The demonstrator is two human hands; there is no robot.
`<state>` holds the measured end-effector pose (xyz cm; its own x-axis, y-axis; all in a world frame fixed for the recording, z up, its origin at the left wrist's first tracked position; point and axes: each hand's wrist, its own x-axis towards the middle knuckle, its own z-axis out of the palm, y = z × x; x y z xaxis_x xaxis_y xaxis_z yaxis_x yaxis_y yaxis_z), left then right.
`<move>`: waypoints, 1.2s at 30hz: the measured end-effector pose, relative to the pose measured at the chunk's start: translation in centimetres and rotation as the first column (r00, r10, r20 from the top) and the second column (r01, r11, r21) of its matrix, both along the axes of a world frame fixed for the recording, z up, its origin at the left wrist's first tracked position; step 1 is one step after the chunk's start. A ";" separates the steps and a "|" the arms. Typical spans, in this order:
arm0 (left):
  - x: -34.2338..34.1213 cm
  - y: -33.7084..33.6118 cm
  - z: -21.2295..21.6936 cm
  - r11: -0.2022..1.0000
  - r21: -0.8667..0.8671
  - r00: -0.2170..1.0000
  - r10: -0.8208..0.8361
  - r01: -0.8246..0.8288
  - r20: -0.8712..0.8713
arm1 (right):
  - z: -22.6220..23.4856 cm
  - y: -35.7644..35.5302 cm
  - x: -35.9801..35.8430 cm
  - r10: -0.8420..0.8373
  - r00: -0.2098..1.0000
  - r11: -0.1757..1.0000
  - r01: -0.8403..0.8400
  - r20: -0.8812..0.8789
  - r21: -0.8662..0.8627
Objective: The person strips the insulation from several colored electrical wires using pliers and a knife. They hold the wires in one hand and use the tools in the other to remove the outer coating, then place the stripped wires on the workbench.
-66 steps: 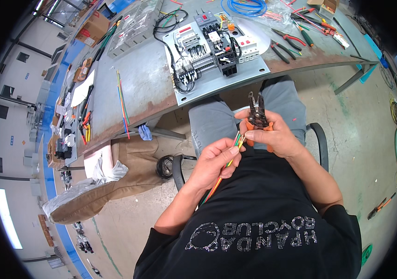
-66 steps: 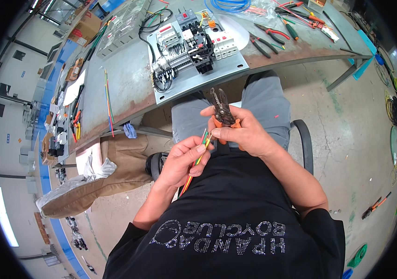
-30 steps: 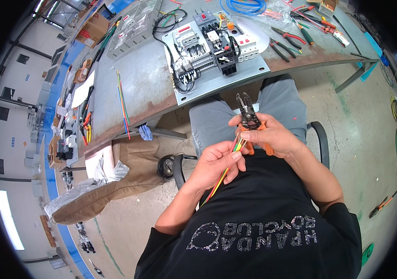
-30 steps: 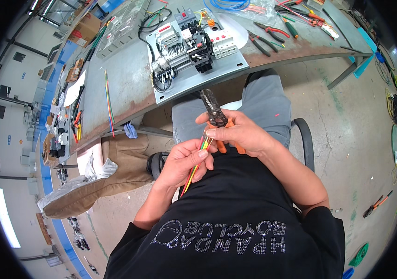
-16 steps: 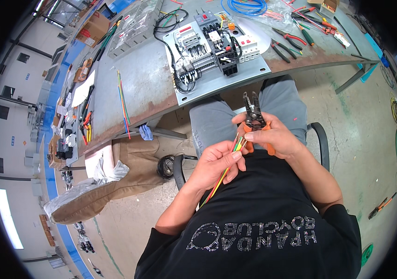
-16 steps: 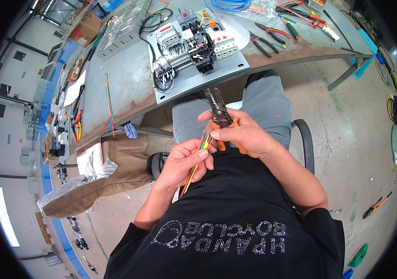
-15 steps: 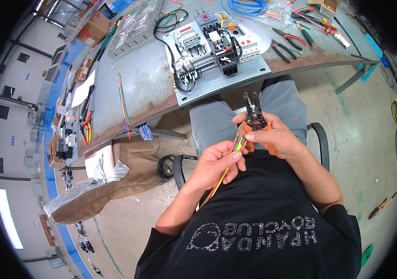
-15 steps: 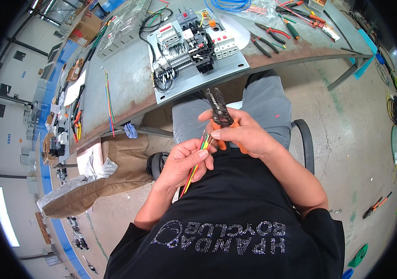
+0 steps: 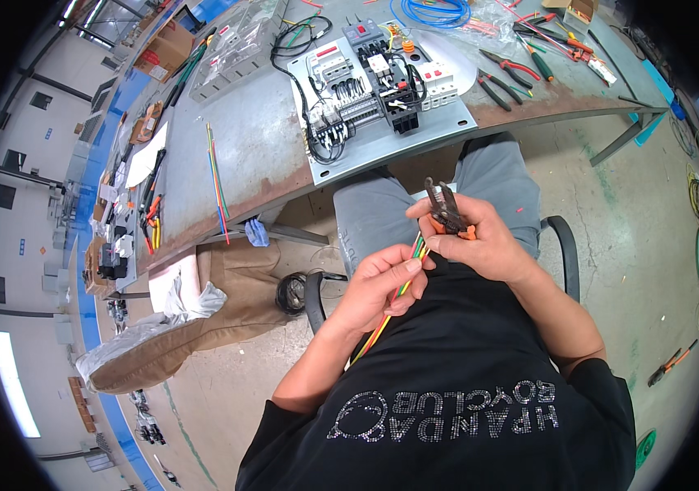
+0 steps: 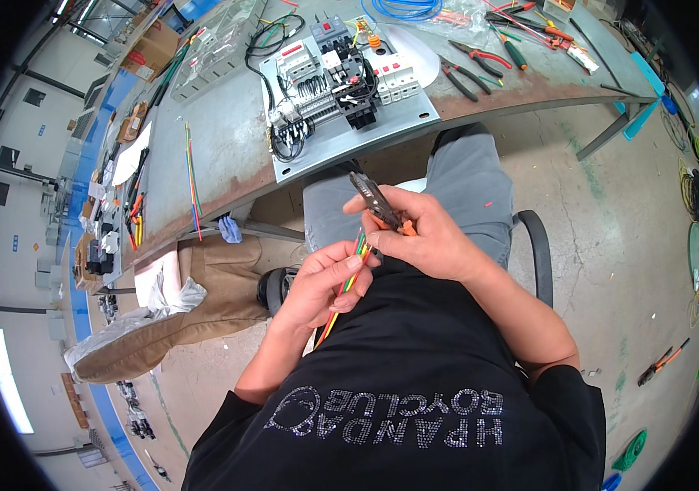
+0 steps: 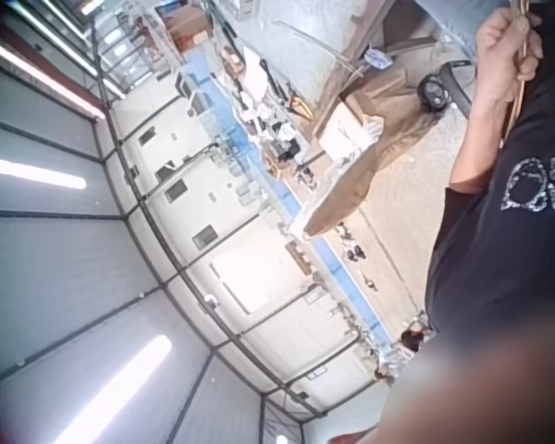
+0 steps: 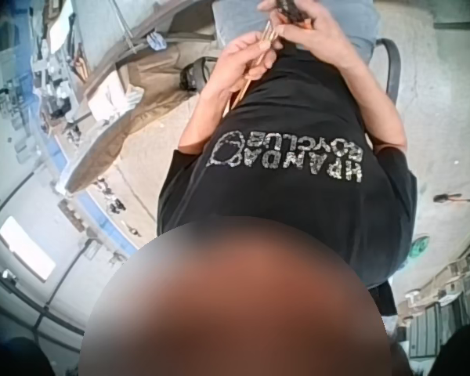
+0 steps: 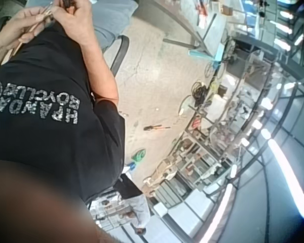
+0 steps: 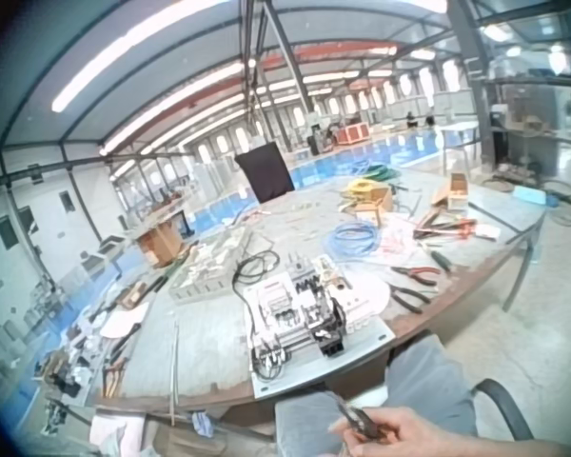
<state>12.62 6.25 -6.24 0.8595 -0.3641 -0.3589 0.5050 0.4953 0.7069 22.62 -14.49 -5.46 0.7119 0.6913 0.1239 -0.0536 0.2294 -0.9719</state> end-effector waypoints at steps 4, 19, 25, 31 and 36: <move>0.2 0.2 0.2 0.997 -0.079 1.000 0.003 -0.006 -0.026 | -0.6 0.2 -0.3 -0.117 0.958 0.992 0.124 0.262 -0.009; 0.0 -0.7 1.1 0.987 0.151 0.998 0.057 -0.061 0.029 | -1.0 -0.9 -0.9 -0.111 0.979 0.993 0.116 0.170 -0.022; -0.1 -0.2 1.5 0.990 0.127 0.998 0.057 -0.058 0.015 | -2.5 -1.8 -1.5 -0.176 0.926 0.949 0.249 0.335 -0.191; 0.1 0.4 1.6 0.998 -0.067 0.996 -0.008 0.002 -0.085 | -2.1 -1.5 -2.6 -0.140 0.816 0.923 0.312 0.560 -0.224; -0.1 0.7 1.6 0.991 -0.125 0.994 -0.057 0.044 -0.096 | -1.7 -1.4 -2.4 -0.179 0.654 0.896 0.416 0.735 -0.152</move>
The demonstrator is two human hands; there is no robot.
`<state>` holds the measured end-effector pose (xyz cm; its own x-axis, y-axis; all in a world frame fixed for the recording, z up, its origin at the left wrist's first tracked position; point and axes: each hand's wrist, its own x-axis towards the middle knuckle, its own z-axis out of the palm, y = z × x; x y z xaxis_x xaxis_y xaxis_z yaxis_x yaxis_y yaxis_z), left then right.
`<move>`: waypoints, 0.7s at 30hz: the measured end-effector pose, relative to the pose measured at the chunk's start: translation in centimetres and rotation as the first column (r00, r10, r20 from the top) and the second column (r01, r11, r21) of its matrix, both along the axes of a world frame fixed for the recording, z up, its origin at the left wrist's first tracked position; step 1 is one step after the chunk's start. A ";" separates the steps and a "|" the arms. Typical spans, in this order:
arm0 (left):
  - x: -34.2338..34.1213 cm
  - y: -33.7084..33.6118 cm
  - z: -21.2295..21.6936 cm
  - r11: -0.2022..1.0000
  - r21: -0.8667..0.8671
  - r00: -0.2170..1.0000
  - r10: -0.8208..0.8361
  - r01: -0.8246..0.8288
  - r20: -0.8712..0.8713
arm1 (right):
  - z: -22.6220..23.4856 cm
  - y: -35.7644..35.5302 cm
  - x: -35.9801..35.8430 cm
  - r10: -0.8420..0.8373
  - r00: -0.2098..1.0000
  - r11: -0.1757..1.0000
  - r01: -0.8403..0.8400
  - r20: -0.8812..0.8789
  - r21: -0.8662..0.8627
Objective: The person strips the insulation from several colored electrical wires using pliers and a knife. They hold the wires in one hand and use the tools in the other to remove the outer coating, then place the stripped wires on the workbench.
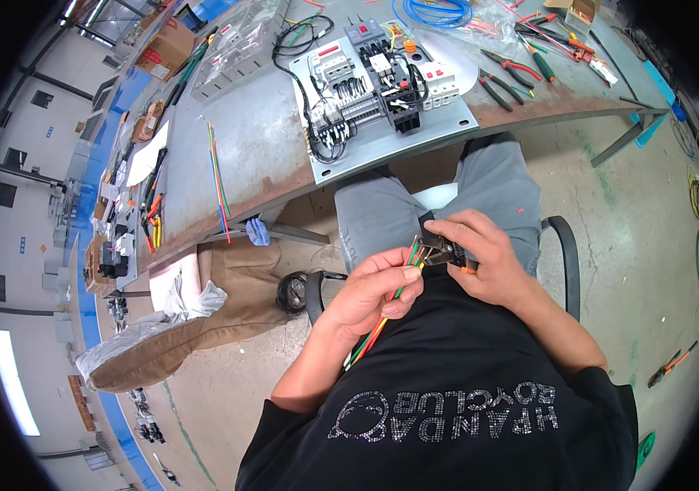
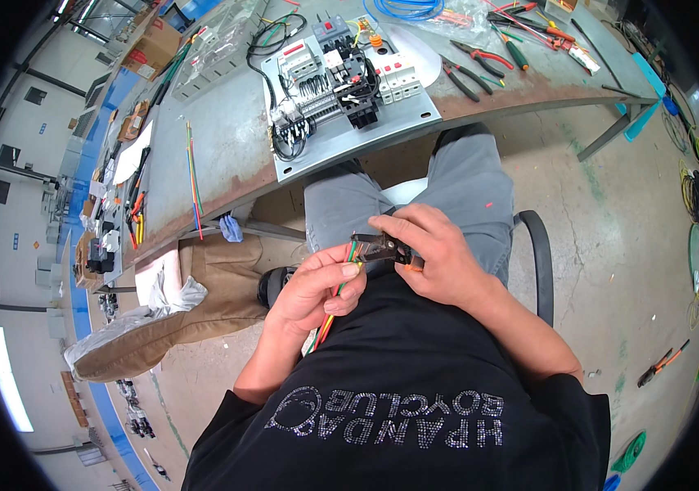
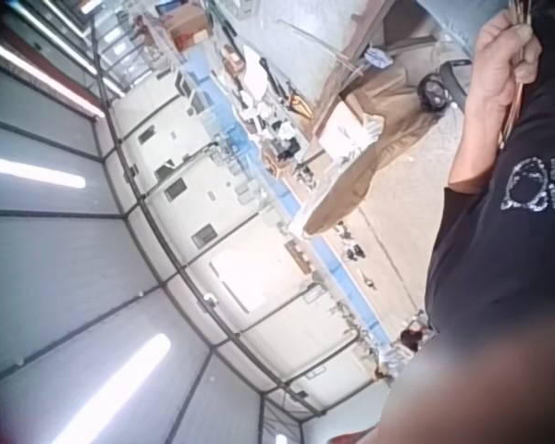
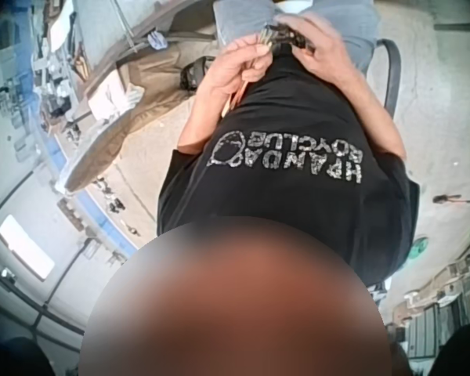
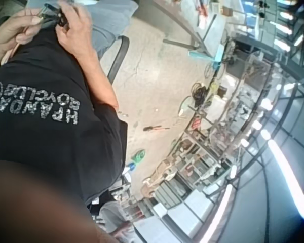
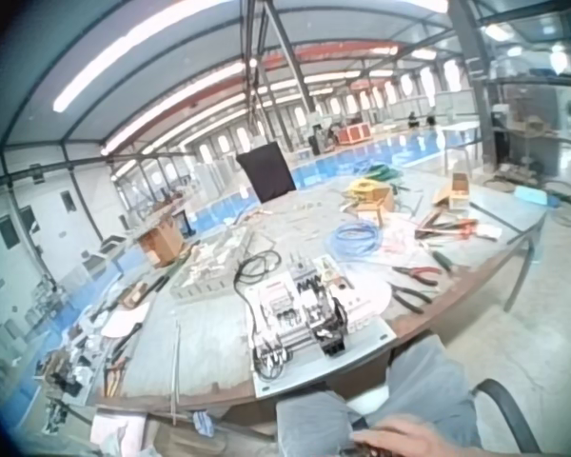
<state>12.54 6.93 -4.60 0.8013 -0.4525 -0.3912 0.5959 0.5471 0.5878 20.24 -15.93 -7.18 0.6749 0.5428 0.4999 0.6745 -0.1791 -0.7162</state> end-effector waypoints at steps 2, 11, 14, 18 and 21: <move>-0.1 0.1 0.0 1.000 -0.005 1.000 -0.013 0.013 0.012 | 0.2 0.0 -0.1 -0.008 1.000 1.000 0.008 0.021 -0.015; -0.2 0.3 -0.6 0.999 -0.037 0.999 -0.019 0.021 0.051 | 0.1 0.0 -0.6 0.021 0.999 0.998 -0.019 0.038 -0.054; -0.3 0.1 -0.5 0.999 -0.052 0.999 -0.014 0.017 0.053 | 0.1 -0.2 -0.7 0.048 0.999 0.996 -0.049 -0.016 -0.076; -0.4 0.2 -0.9 0.997 -0.071 0.997 -0.009 0.015 0.075 | 0.3 -0.3 -0.9 0.048 0.999 0.994 -0.048 -0.009 -0.102; -0.4 0.4 -1.4 0.996 -0.087 0.996 -0.015 0.022 0.087 | 0.6 -0.2 -1.0 0.042 0.999 0.992 -0.042 -0.004 -0.121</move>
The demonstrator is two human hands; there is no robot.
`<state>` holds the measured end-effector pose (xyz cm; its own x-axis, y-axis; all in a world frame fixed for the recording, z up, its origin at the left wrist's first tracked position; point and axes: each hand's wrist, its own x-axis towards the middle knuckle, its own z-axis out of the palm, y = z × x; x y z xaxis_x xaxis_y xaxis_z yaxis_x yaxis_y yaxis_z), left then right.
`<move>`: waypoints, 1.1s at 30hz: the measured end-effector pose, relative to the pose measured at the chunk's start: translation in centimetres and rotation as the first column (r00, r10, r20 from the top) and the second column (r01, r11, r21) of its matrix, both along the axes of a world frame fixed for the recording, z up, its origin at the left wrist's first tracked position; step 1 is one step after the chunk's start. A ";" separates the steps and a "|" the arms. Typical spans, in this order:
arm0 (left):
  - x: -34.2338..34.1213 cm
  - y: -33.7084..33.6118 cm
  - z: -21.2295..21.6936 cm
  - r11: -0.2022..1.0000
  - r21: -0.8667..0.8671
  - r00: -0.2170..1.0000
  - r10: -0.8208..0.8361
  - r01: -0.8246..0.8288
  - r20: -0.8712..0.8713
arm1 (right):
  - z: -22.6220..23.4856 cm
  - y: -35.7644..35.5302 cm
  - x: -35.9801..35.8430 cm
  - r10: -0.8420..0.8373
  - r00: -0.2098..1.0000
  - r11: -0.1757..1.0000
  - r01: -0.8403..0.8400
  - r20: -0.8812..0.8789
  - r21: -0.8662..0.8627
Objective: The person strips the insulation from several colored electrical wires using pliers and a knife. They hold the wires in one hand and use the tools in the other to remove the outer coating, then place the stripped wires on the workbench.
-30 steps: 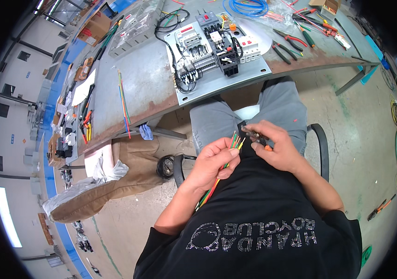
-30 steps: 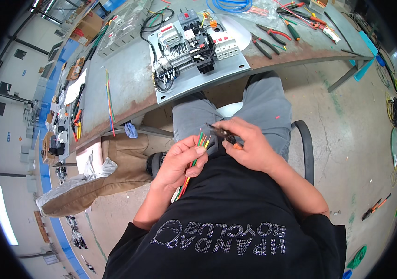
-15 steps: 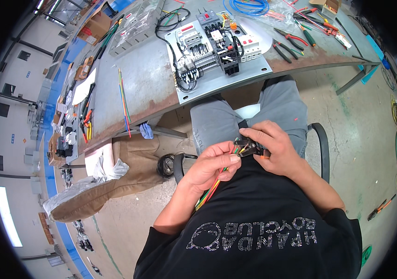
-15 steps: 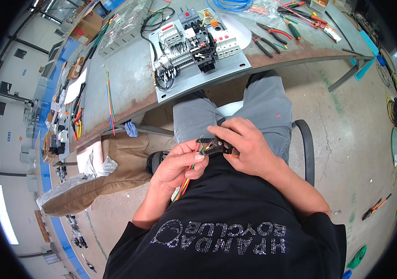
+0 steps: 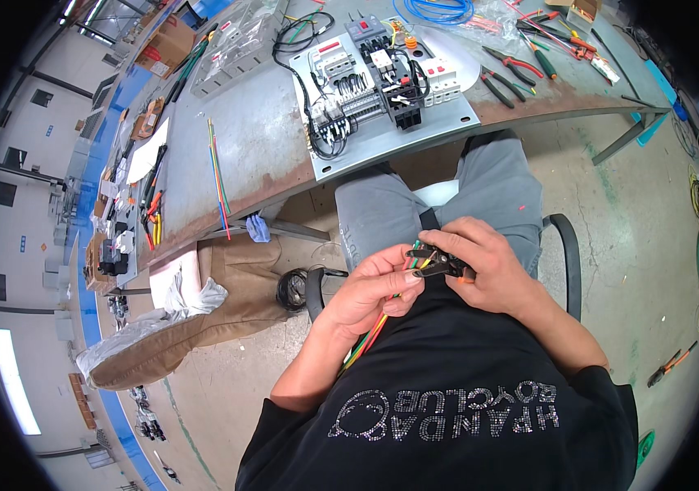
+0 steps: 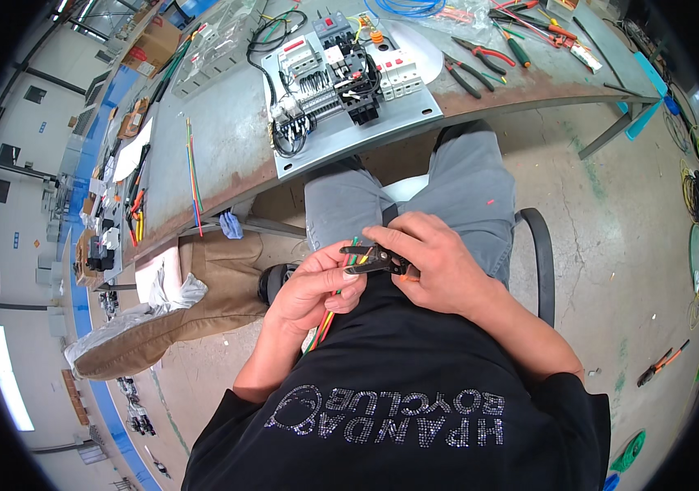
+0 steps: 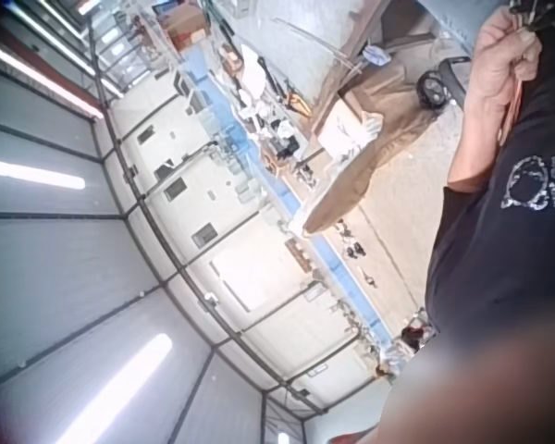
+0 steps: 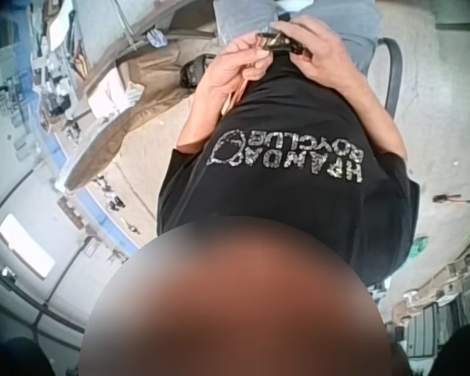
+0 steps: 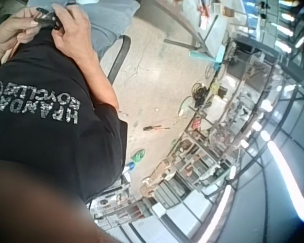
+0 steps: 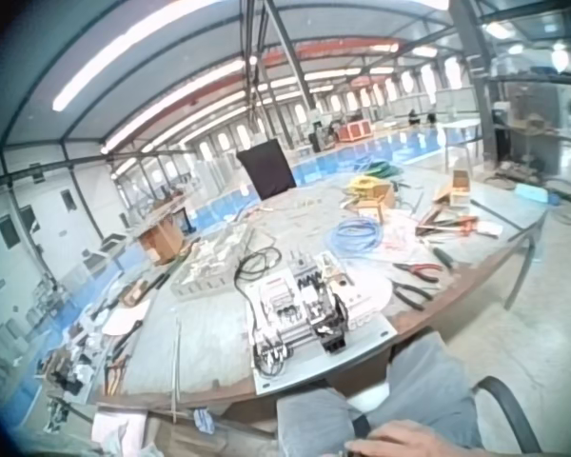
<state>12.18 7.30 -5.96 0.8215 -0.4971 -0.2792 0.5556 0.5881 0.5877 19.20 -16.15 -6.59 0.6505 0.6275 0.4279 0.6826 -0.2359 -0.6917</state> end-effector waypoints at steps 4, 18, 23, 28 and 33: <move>0.1 -0.1 0.2 1.000 0.006 1.000 -0.008 0.008 0.003 | 0.0 0.0 -0.1 -0.005 1.000 1.000 0.005 0.001 -0.002; 0.1 -0.1 0.4 0.999 -0.020 0.999 -0.031 0.032 0.016 | 0.1 -0.2 -0.1 0.053 0.997 0.997 -0.049 -0.064 0.062; 0.2 -0.2 0.7 0.999 -0.021 1.000 -0.027 0.028 0.015 | 0.0 -0.1 0.0 0.092 0.991 0.990 -0.081 -0.093 0.118; 0.2 -0.2 0.6 0.999 -0.034 0.999 -0.032 0.033 0.021 | -0.4 -0.1 -0.1 0.102 0.982 0.988 -0.082 -0.156 0.132; 0.1 -0.2 0.5 0.999 -0.029 0.999 -0.026 0.027 0.029 | -0.3 0.1 -0.2 0.098 0.981 0.987 -0.074 -0.169 0.141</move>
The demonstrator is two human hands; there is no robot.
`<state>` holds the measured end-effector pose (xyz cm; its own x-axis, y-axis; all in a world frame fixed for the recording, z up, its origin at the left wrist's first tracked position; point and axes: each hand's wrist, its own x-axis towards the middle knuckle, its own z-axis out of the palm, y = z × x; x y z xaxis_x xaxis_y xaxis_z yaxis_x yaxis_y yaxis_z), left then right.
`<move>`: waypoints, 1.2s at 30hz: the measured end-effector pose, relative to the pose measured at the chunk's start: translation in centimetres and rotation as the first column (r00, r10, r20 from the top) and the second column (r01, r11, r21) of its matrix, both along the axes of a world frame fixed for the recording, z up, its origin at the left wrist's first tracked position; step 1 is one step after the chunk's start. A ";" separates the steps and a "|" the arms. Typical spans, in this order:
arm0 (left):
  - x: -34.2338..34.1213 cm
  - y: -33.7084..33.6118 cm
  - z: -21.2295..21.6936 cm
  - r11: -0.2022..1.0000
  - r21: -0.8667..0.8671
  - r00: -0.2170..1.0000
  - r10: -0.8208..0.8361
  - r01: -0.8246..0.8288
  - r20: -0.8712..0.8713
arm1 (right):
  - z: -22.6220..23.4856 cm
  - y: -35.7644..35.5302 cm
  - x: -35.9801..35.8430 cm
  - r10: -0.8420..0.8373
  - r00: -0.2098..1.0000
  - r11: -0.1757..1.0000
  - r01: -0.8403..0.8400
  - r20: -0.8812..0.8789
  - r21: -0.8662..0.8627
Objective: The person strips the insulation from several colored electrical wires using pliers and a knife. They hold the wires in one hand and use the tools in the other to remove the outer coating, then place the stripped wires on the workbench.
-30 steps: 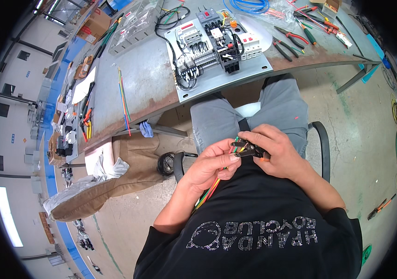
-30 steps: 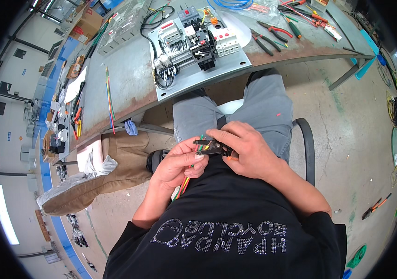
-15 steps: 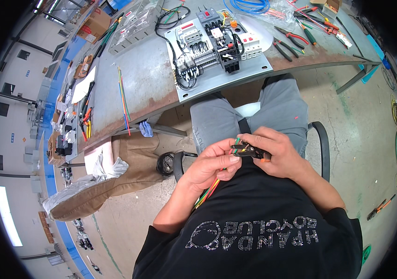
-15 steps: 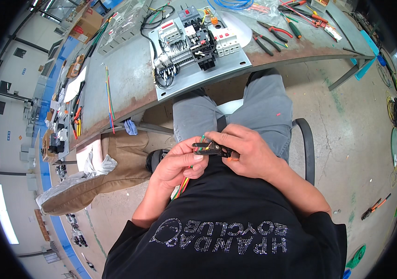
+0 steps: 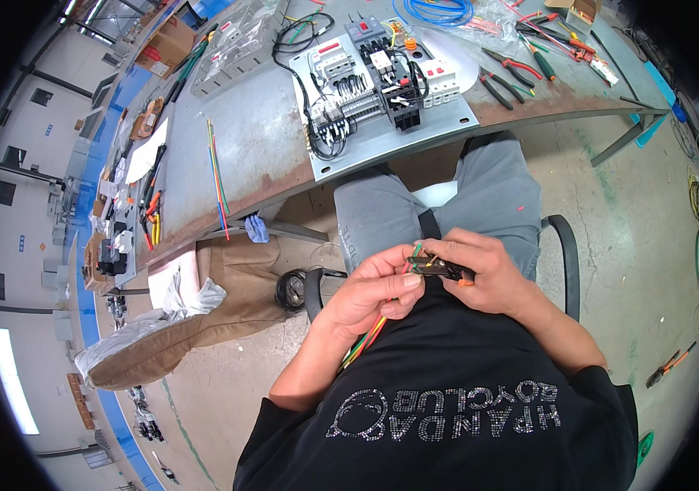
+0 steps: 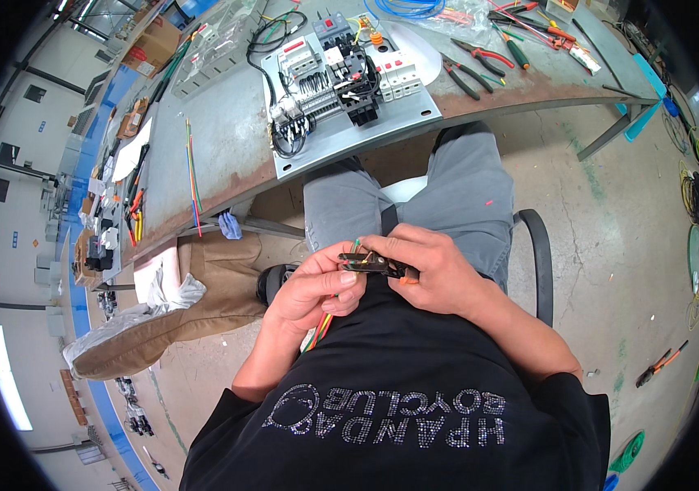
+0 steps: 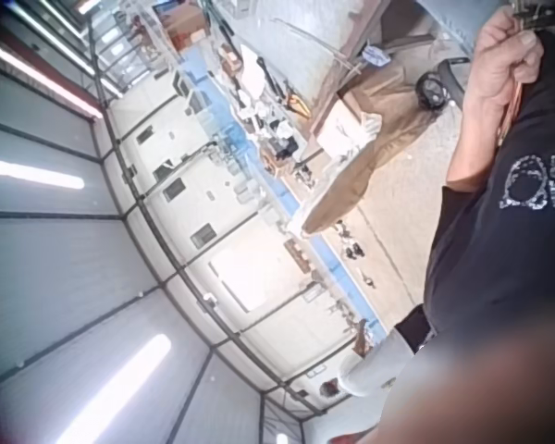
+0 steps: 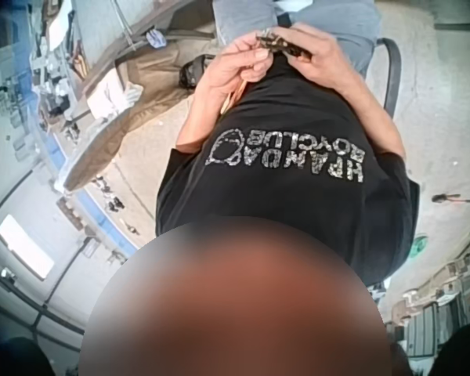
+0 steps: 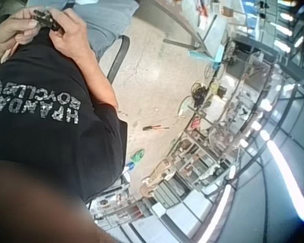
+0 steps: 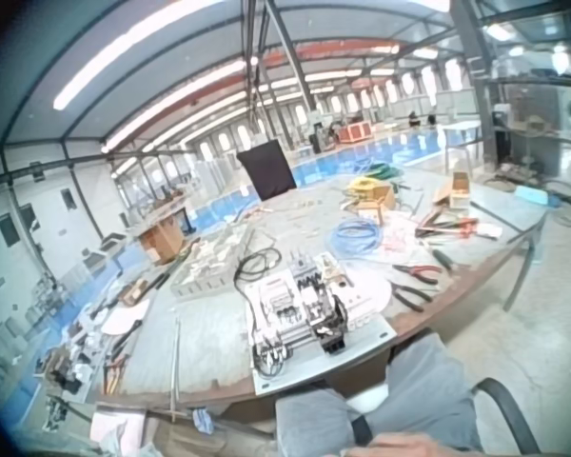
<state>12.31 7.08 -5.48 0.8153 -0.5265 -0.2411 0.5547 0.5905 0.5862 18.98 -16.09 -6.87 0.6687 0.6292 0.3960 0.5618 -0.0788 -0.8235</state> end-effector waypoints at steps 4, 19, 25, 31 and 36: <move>-0.1 -0.2 0.3 1.000 0.008 1.000 0.008 -0.008 -0.013 | -0.3 0.1 -0.2 -0.029 0.999 1.000 0.029 0.031 0.005; 0.7 -0.7 1.1 0.992 0.109 0.997 0.061 -0.066 0.046 | -0.5 1.6 0.5 -0.251 0.966 0.966 0.247 0.055 0.071; 1.2 -0.6 0.7 0.997 0.059 0.998 0.042 -0.045 0.047 | -0.9 1.7 0.8 -0.228 0.973 0.970 0.230 -0.036 0.076; 1.4 -1.0 0.6 0.994 0.075 0.997 0.076 -0.078 0.033 | -1.3 2.2 0.8 -0.272 0.960 0.956 0.277 -0.066 0.095; -0.3 -0.5 1.2 0.979 0.178 0.995 0.091 -0.096 0.032 | 0.1 -0.3 4.0 -0.402 0.719 0.832 0.546 -0.567 0.103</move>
